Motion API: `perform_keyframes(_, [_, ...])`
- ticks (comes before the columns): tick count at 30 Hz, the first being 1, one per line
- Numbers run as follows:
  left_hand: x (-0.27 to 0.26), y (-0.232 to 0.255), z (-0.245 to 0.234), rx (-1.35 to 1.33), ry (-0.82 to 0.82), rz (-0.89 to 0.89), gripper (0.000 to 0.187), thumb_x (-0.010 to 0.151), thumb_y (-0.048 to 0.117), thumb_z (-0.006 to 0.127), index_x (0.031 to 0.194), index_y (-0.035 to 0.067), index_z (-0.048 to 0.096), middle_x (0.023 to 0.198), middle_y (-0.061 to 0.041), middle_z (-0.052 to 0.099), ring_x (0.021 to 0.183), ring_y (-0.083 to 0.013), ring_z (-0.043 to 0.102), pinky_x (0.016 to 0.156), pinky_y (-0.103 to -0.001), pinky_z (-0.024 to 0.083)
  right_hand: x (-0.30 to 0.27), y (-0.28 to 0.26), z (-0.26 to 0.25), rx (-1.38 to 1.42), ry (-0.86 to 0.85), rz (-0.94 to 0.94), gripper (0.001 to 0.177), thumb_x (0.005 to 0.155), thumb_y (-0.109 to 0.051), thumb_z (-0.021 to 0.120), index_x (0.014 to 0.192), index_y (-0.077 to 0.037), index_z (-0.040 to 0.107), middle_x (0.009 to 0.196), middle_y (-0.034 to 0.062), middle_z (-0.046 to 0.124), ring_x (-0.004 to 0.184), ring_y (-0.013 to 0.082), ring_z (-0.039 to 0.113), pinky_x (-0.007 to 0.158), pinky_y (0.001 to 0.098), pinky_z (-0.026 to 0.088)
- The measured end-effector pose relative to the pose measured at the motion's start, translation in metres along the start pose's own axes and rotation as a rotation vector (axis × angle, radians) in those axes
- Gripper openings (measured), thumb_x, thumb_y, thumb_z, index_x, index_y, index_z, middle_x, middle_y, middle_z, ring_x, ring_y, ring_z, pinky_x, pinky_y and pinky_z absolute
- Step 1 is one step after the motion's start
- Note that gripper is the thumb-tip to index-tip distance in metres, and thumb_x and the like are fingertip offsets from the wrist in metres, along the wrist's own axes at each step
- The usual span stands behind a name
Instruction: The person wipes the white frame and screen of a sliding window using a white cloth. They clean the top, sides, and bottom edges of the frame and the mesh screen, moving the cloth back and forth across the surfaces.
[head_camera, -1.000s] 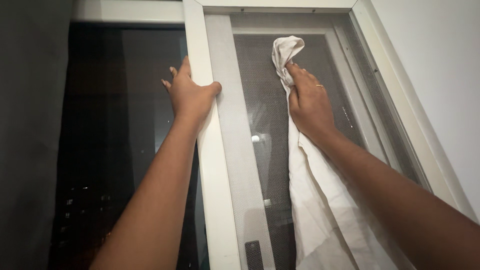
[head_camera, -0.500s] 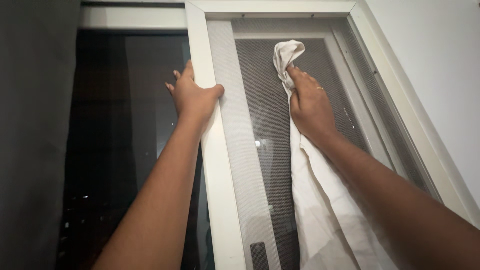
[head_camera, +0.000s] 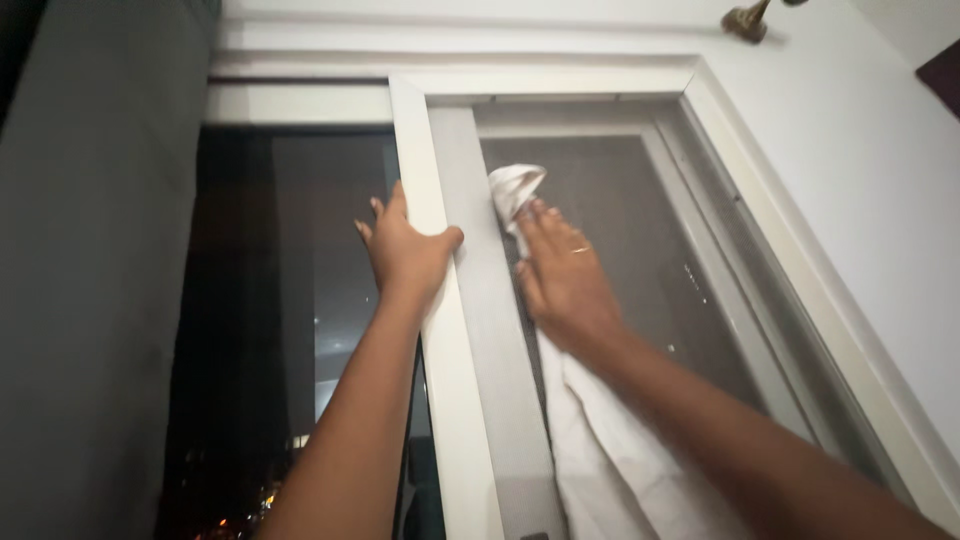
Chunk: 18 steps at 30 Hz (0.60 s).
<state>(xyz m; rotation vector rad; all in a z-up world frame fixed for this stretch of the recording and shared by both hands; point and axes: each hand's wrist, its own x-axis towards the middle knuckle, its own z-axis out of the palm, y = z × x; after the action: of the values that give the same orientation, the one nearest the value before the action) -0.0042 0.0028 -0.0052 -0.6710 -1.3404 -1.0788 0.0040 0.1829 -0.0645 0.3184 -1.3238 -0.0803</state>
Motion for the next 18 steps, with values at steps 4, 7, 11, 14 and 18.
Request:
perform_keyframes(4, [0.006, -0.013, 0.005, 0.004, 0.029, 0.097, 0.094, 0.067, 0.021, 0.084, 0.152, 0.010, 0.043, 0.155, -0.023, 0.044, 0.157, -0.0381, 0.014, 0.129, -0.046, 0.007, 0.006, -0.010, 0.014, 0.099, -0.084, -0.026, 0.060, 0.102, -0.030, 0.040, 0.157, -0.008, 0.032, 0.165, 0.0159, 0.029, 0.152, 0.0309, 0.023, 0.122, 0.0487, 0.015])
perform_keyframes(7, [0.007, -0.018, 0.011, -0.018, 0.046, 0.060, 0.097, 0.065, 0.022, 0.084, 0.151, 0.010, 0.042, 0.156, -0.024, 0.039, 0.153, -0.0409, 0.012, 0.124, -0.045, 0.011, 0.013, -0.008, 0.015, 0.147, -0.116, -0.052, 0.057, 0.103, -0.030, 0.038, 0.158, -0.013, 0.034, 0.165, 0.0124, 0.031, 0.154, 0.0284, 0.024, 0.124, 0.0479, 0.015])
perform_keyframes(11, [0.008, -0.020, 0.013, 0.050, 0.050, 0.124, 0.099, 0.066, 0.024, 0.086, 0.152, 0.006, 0.041, 0.155, -0.025, 0.045, 0.158, -0.0380, 0.020, 0.131, -0.045, 0.009, 0.040, 0.001, 0.024, 0.121, -0.168, 0.001, 0.055, 0.105, -0.031, 0.034, 0.158, -0.017, 0.031, 0.166, 0.0074, 0.030, 0.154, 0.0262, 0.023, 0.124, 0.0493, 0.012])
perform_keyframes(14, [0.005, -0.015, 0.010, 0.039, 0.030, 0.040, 0.100, 0.066, 0.023, 0.085, 0.154, 0.012, 0.039, 0.160, -0.023, 0.033, 0.154, -0.0456, 0.013, 0.126, -0.047, 0.019, 0.059, 0.022, 0.032, 0.084, -0.140, 0.085, 0.055, 0.107, -0.031, 0.033, 0.159, -0.016, 0.030, 0.166, 0.0082, 0.031, 0.155, 0.0269, 0.024, 0.125, 0.0512, 0.013])
perform_keyframes(18, [-0.002, -0.005, 0.004, 0.056, 0.011, -0.017, 0.102, 0.068, 0.022, 0.085, 0.156, 0.014, 0.035, 0.163, -0.023, 0.024, 0.153, -0.0485, 0.008, 0.122, -0.051, 0.024, 0.058, 0.056, 0.031, 0.029, -0.041, 0.192, 0.056, 0.106, -0.030, 0.037, 0.159, -0.013, 0.031, 0.165, 0.0120, 0.031, 0.152, 0.0310, 0.024, 0.122, 0.0536, 0.014])
